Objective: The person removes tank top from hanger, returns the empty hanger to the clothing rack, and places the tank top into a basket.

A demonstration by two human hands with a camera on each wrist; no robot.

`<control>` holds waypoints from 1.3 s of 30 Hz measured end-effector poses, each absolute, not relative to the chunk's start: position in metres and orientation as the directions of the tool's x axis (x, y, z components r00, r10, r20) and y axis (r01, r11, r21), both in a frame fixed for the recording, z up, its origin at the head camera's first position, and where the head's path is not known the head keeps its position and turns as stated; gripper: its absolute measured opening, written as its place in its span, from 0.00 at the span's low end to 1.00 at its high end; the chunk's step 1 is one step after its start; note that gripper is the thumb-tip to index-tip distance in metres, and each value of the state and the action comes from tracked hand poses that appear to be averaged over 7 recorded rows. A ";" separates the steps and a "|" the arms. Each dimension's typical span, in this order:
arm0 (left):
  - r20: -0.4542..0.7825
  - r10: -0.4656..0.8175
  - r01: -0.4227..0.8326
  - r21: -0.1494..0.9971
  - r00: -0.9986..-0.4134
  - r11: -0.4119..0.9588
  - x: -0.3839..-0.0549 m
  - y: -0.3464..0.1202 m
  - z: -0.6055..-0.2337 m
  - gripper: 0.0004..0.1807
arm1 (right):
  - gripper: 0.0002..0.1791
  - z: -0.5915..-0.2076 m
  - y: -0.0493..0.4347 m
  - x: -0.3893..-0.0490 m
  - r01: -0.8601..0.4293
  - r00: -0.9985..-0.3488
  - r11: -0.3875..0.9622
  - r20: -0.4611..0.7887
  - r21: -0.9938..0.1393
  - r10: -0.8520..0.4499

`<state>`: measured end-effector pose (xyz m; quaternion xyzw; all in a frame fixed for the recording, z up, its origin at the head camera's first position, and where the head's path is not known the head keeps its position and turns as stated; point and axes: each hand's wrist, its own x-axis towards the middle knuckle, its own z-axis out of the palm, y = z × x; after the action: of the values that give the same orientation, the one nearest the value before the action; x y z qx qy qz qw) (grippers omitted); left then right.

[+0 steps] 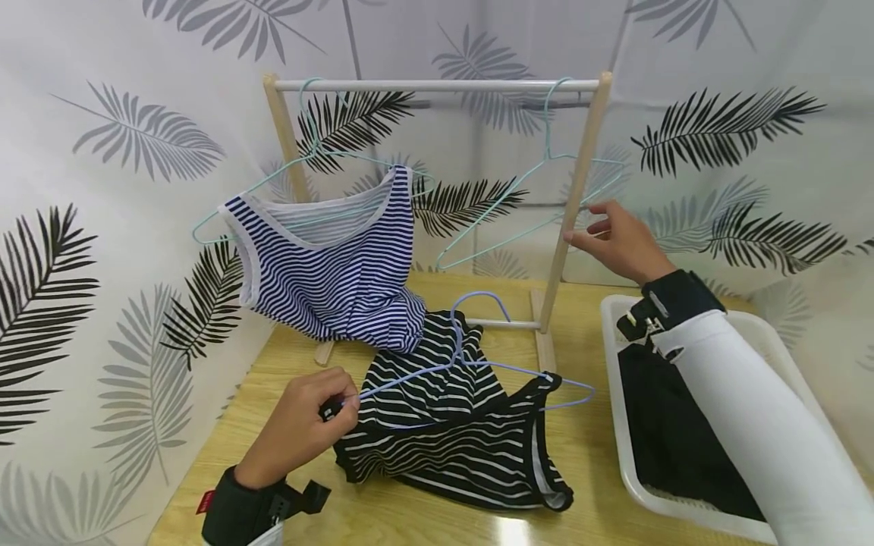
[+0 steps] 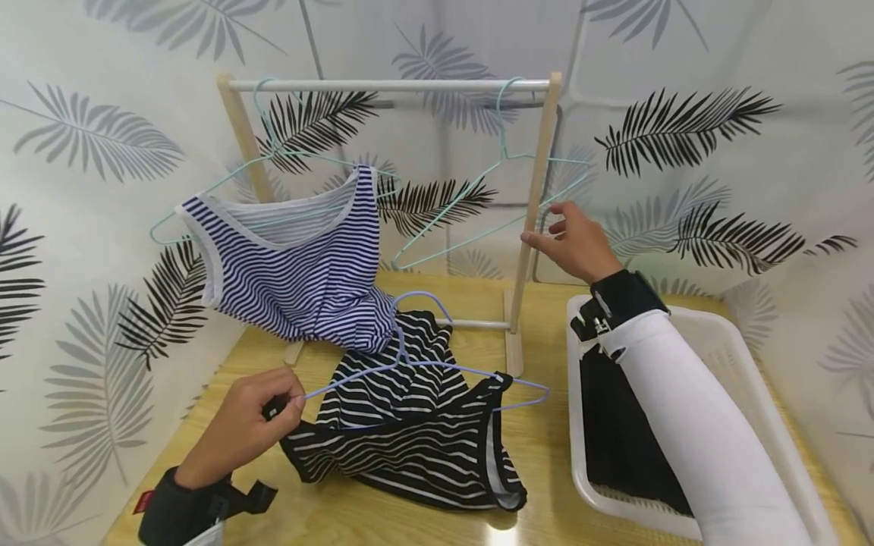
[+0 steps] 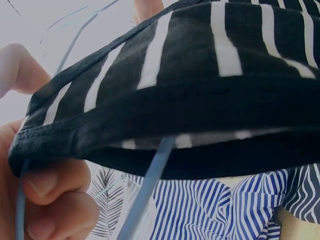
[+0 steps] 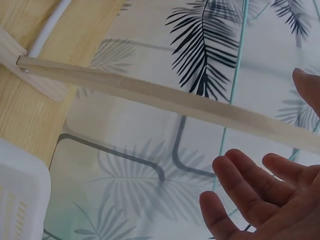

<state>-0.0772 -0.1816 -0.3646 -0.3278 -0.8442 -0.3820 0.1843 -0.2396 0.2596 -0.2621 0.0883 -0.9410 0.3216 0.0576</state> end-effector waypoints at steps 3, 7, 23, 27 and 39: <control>0.561 0.405 0.688 0.524 -0.722 0.501 -0.077 -0.183 -0.364 0.17 | 0.45 -0.262 0.258 -0.227 -0.235 -0.971 0.781 0.169 -0.578 -0.168; 0.541 0.416 0.680 0.523 -0.731 0.514 -0.079 -0.185 -0.363 0.16 | 0.47 -0.260 0.255 -0.207 -0.286 -0.958 0.777 0.197 -0.560 -0.210; 0.571 0.436 0.712 0.470 -0.696 0.521 -0.095 -0.184 -0.351 0.12 | 0.50 -0.278 0.230 -0.113 -0.586 -0.810 0.707 0.310 -0.396 -0.498; 0.576 0.437 0.717 0.467 -0.691 0.518 -0.096 -0.184 -0.351 0.12 | 0.51 -0.297 0.227 -0.103 -0.583 -0.812 0.722 0.281 -0.372 -0.511; 0.602 0.411 0.724 0.497 -0.685 0.479 -0.094 -0.179 -0.351 0.12 | 0.12 -0.322 0.232 -0.094 -0.750 -0.622 0.618 0.566 -0.234 -0.541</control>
<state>-0.0935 -0.1789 -0.3510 -0.3398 -0.8350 -0.3809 0.2053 -0.0935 0.2323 -0.3221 0.3708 -0.8704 0.2312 0.2266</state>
